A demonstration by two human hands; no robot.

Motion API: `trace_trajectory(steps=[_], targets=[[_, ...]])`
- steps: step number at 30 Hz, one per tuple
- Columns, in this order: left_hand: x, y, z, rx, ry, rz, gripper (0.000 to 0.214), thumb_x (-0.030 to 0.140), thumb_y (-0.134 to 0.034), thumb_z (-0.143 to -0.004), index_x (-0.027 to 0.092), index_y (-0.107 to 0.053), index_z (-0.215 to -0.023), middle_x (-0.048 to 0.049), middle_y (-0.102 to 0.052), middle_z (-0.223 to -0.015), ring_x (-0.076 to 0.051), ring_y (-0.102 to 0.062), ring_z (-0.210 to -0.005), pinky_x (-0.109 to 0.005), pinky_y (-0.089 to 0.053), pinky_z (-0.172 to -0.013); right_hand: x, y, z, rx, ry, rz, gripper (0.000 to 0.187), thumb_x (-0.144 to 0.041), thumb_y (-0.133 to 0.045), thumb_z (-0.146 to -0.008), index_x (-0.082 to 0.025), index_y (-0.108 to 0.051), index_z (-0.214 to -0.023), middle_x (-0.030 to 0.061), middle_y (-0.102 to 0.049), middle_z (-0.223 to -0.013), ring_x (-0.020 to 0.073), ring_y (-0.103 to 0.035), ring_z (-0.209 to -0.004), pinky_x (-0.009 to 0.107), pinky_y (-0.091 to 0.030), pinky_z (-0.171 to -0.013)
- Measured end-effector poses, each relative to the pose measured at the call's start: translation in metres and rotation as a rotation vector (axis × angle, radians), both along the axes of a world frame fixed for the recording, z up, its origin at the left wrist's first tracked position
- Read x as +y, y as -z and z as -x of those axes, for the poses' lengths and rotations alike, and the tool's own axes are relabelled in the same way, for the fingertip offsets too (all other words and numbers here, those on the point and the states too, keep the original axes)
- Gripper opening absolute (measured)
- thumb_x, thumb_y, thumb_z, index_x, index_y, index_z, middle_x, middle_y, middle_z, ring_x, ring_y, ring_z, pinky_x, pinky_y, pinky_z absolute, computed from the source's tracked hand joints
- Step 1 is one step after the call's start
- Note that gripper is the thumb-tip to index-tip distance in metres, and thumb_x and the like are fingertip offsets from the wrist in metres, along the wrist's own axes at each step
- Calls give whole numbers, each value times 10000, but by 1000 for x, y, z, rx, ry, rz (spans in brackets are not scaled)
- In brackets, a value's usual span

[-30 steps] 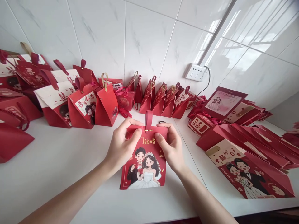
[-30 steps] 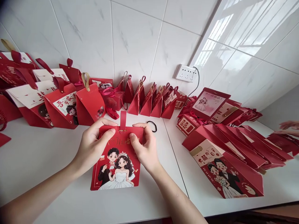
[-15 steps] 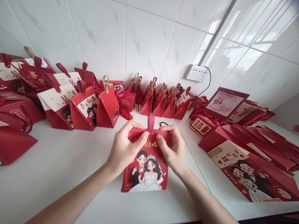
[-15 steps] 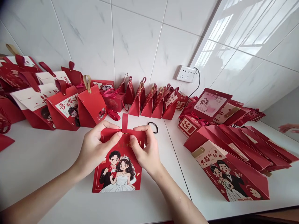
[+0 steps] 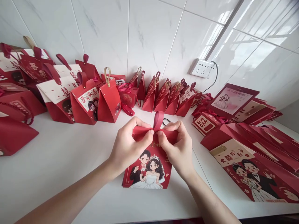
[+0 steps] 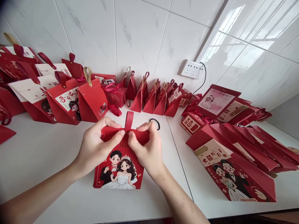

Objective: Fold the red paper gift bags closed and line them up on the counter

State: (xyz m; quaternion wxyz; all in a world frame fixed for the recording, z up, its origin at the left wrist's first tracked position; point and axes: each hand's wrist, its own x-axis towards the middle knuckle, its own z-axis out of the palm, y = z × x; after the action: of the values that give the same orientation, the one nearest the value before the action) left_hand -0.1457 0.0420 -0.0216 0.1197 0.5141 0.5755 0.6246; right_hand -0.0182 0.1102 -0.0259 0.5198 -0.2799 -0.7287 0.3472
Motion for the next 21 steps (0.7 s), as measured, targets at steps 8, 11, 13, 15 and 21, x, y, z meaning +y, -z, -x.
trace_trajectory(steps=[8, 11, 13, 15, 21], targets=[[1, -2, 0, -38, 13, 19, 124, 216, -633, -773, 227, -519, -726, 64, -595, -631, -107, -601, -598, -207, -496, -560, 0, 1, 1, 5, 14, -50, 195, -214, -629, -748, -223, -435, -734, -44, -532, -676, 107, -509, -577, 245, -442, -540], [0, -2, -1, -24, 31, 2, 124, 207, -630, -777, 226, -517, -727, 69, -599, -638, -95, -595, -595, -192, -493, -564, 2, 3, 0, 36, -9, -88, 156, -195, -592, -766, -222, -440, -746, -37, -551, -689, 108, -523, -594, 249, -450, -565], [0, -1, -1, -12, 28, -10, 126, 199, -625, -780, 223, -514, -725, 74, -597, -634, -84, -592, -590, -176, -491, -567, 3, 4, 0, 45, -41, -100, 145, -192, -578, -769, -220, -437, -747, -32, -553, -690, 108, -522, -599, 252, -449, -574], [-1, -1, -1, 0, 18, -17, 125, 191, -623, -779, 221, -514, -726, 77, -594, -630, -77, -594, -592, -162, -491, -574, 3, 4, -1, 30, -50, -78, 187, -213, -614, -749, -221, -427, -743, -31, -551, -693, 108, -511, -594, 253, -441, -565], [-1, -1, -1, -1, 45, -49, 107, 180, -628, -783, 216, -536, -742, 75, -622, -679, -68, -615, -633, -139, -499, -603, -1, 2, -1, -7, -27, 0, 247, -241, -665, -743, -221, -419, -752, -27, -548, -726, 108, -507, -605, 255, -433, -570]])
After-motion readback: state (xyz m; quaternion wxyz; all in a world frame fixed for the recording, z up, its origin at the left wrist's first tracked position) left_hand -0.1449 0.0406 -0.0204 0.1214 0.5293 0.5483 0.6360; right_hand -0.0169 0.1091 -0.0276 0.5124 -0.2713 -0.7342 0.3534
